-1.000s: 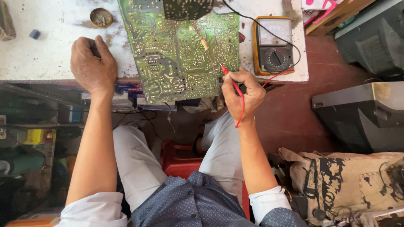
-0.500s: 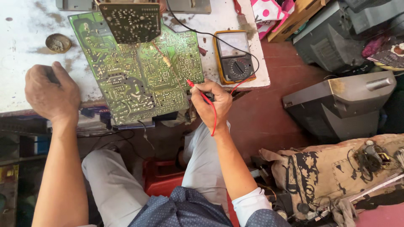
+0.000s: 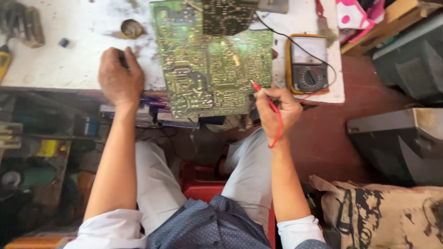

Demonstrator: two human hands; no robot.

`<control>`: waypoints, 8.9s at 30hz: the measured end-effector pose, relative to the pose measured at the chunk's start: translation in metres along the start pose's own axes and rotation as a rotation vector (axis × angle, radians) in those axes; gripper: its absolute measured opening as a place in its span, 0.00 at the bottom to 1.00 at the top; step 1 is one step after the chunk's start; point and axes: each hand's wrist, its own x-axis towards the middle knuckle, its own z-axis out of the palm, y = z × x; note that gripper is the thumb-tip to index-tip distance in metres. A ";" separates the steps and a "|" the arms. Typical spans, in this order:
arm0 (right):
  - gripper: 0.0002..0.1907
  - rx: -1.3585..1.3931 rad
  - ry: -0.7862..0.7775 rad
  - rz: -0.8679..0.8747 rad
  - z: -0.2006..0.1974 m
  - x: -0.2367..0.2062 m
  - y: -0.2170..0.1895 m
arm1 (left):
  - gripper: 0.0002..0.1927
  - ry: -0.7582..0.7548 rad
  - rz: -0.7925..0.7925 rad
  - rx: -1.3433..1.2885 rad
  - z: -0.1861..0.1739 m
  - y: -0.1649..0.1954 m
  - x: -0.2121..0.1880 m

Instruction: The person uses a multimeter to test points on a circuit board, then picks up a remote control and presses buttons while continuing to probe the board with the multimeter leads.

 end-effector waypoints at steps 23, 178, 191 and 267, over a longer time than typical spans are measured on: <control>0.04 -0.047 -0.012 0.003 0.002 -0.003 -0.007 | 0.15 -0.002 -0.080 -0.018 -0.018 0.019 0.007; 0.06 -0.362 -0.180 -0.513 0.147 0.081 -0.057 | 0.16 -0.038 -0.001 -0.035 -0.006 -0.003 0.001; 0.06 -0.352 -0.154 -0.423 0.146 0.081 -0.064 | 0.14 -0.046 -0.032 -0.027 -0.008 0.001 0.002; 0.08 -0.324 -0.131 -0.588 0.149 0.093 -0.055 | 0.15 -0.032 -0.067 -0.051 -0.012 0.003 0.007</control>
